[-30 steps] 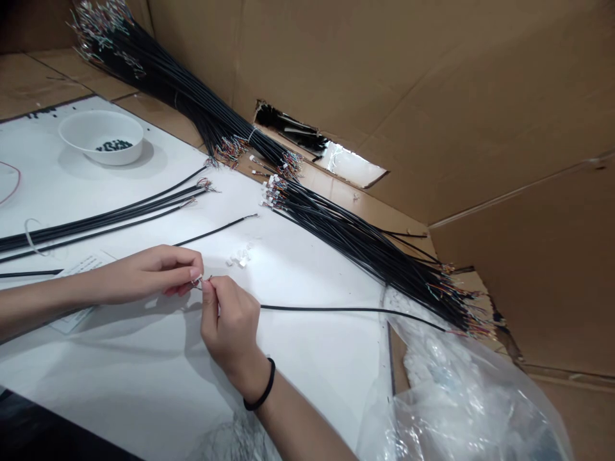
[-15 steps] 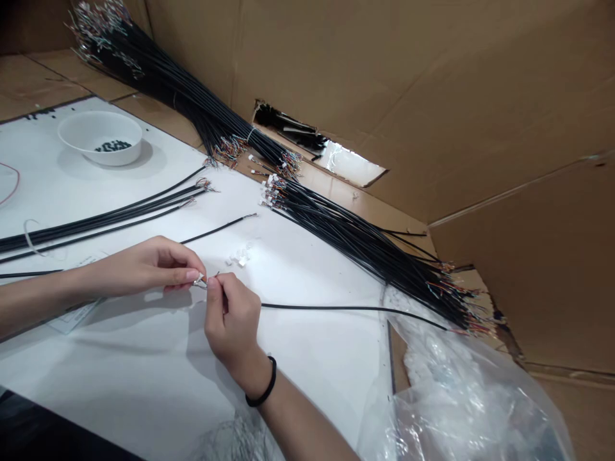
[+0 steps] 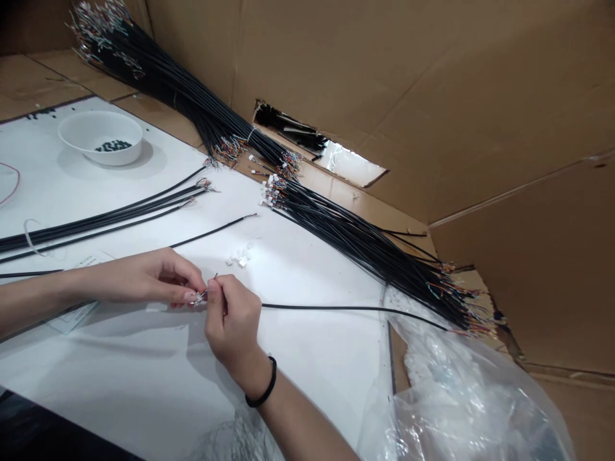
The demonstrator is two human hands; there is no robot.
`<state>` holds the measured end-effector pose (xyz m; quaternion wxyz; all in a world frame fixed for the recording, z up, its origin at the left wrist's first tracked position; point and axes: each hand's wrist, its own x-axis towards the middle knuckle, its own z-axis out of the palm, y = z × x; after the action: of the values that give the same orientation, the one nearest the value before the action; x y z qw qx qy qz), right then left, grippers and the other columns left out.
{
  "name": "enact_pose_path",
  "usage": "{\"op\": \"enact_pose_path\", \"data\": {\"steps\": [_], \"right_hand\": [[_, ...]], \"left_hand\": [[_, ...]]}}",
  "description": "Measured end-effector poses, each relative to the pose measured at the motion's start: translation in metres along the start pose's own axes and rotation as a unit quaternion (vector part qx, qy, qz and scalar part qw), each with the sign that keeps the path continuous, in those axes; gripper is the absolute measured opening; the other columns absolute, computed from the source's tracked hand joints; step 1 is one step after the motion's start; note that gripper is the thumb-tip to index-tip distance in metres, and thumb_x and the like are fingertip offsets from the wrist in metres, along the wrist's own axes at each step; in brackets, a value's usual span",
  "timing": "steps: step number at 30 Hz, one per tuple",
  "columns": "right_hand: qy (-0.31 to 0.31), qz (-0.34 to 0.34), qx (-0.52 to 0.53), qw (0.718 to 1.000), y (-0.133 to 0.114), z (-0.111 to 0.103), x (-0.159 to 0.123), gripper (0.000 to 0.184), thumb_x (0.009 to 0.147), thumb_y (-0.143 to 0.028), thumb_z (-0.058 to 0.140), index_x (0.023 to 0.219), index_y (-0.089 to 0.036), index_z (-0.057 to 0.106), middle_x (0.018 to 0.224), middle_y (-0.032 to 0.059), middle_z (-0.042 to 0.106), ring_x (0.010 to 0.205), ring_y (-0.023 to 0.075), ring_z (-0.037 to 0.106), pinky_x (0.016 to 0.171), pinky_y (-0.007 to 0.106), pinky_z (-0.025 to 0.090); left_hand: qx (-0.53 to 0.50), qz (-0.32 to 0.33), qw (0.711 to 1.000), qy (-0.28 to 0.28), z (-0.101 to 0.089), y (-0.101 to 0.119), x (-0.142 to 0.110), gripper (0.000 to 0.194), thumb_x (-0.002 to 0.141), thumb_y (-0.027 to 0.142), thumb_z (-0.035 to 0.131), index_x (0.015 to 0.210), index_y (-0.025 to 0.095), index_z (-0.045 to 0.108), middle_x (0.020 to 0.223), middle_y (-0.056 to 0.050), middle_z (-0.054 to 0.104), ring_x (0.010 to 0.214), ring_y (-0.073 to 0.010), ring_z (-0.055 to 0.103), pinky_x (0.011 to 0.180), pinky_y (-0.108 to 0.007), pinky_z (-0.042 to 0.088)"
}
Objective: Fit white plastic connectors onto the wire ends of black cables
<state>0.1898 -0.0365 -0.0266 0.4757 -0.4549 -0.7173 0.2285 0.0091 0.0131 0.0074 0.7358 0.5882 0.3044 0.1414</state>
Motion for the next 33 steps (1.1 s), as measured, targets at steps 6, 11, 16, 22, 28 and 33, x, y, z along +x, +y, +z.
{"op": "enact_pose_path", "data": {"steps": [6,11,16,22,28,33], "right_hand": [[-0.007,0.011,0.005,1.000,-0.0010,-0.0007,0.0009,0.024,0.094,-0.019,0.043,0.071,-0.020,0.048,0.057,-0.0040,0.045,0.048,0.0084,0.039,0.047,0.022,0.032],[-0.007,0.016,0.018,1.000,-0.0003,-0.0012,0.0021,0.024,0.094,-0.018,0.045,0.070,-0.020,0.049,0.056,-0.0044,0.044,0.048,0.0083,0.038,0.047,0.021,0.032],[-0.009,0.020,0.034,0.999,-0.0010,-0.0011,0.0032,0.025,0.094,-0.019,0.045,0.069,-0.020,0.049,0.055,-0.0050,0.042,0.048,0.0079,0.037,0.045,0.022,0.030],[-0.012,0.027,0.036,0.999,-0.0018,-0.0013,0.0028,0.025,0.093,-0.020,0.045,0.069,-0.019,0.051,0.056,-0.0043,0.044,0.048,0.0083,0.038,0.046,0.022,0.032],[-0.010,0.030,0.049,0.998,-0.0018,-0.0019,0.0035,0.025,0.093,-0.019,0.046,0.068,-0.019,0.050,0.055,-0.0052,0.042,0.047,0.0078,0.037,0.045,0.022,0.030],[-0.026,0.047,0.043,0.998,-0.0024,-0.0018,0.0047,0.027,0.092,-0.021,0.045,0.066,-0.019,0.050,0.054,-0.0051,0.041,0.047,0.0080,0.037,0.045,0.022,0.030]], "left_hand": [[0.017,-0.001,1.000,-0.009,0.0027,-0.0028,0.0006,0.018,0.087,0.029,0.060,0.087,0.012,0.065,0.070,0.000,0.057,0.064,-0.0109,0.049,0.060,-0.022,0.040],[0.009,0.000,1.000,0.001,0.0025,-0.0052,0.0007,0.022,0.086,0.032,0.060,0.088,0.011,0.064,0.070,0.000,0.055,0.062,-0.0108,0.047,0.059,-0.023,0.038],[0.011,-0.010,1.000,0.005,0.0028,-0.0030,0.0014,0.022,0.084,0.032,0.061,0.089,0.011,0.063,0.066,0.001,0.052,0.060,-0.0111,0.046,0.056,-0.023,0.035],[0.012,-0.013,1.000,0.015,0.0026,-0.0013,0.0021,0.019,0.084,0.029,0.062,0.090,0.011,0.062,0.064,0.002,0.052,0.059,-0.0102,0.046,0.055,-0.022,0.035],[0.028,-0.017,0.999,0.023,0.0019,-0.0009,0.0018,0.022,0.083,0.032,0.062,0.091,0.011,0.064,0.066,0.001,0.053,0.061,-0.0109,0.047,0.057,-0.022,0.035],[0.044,-0.030,0.998,0.023,0.0020,-0.0005,0.0012,0.021,0.082,0.029,0.059,0.092,0.011,0.065,0.066,0.001,0.052,0.062,-0.0113,0.046,0.057,-0.022,0.035]]}}
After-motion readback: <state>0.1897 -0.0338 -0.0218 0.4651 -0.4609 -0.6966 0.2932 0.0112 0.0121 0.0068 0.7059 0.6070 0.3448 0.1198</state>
